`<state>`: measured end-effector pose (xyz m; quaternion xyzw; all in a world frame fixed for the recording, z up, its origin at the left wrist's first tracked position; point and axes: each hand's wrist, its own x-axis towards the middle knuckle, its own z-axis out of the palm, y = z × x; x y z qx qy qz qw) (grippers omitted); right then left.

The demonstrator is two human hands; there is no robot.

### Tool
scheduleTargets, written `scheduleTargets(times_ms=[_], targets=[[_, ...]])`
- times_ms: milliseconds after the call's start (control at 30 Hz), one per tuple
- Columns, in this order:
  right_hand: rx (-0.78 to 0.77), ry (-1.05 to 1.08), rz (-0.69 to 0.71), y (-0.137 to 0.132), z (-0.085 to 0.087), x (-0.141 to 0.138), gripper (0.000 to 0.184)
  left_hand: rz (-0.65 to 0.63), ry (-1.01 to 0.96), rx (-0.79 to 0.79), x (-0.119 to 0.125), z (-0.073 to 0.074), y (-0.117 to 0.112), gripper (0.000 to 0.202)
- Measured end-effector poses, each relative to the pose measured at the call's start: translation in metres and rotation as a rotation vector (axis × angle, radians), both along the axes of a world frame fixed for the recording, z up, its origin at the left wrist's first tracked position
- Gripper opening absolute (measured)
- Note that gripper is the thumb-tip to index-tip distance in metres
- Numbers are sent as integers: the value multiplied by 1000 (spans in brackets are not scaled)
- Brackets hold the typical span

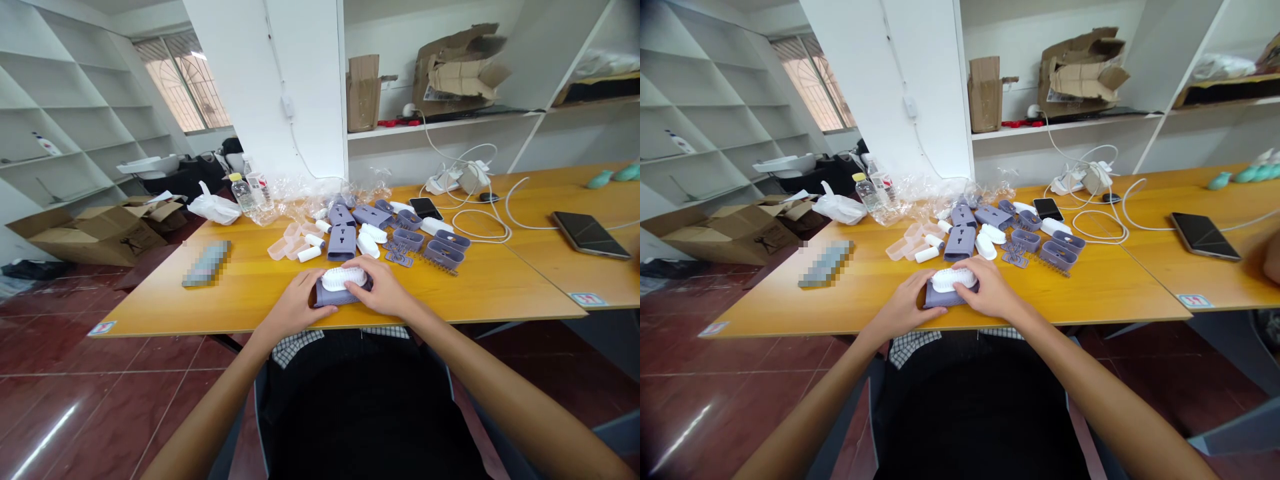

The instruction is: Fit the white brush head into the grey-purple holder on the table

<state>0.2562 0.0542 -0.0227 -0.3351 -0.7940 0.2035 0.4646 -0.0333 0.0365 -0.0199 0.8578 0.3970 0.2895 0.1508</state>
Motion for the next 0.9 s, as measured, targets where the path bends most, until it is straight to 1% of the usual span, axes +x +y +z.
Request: scheduleTargets(times_ms=[167,333,533,667,733,833,900], targets=[[-11,-7,-20,0,0,2,27,0,14,5,-1,-1,0,76],[-51,-5,4,2,-2,2,27,13,24,-3,0,-2,0,75],[6,-1,83,2,0,0,21,-1,19,-9,2,3,-1,74],[37,-3,98,1,1,-4,25,-21,5,3,3,5,-2,69],[46,10,79,0,1,-5,21,-17,5,5,3,5,-2,69],[39,38,53,2,2,-5,7,-3,17,10,2,2,-1,71],[22,46,31,3,2,-3,2,7,35,13,1,1,-1,72]])
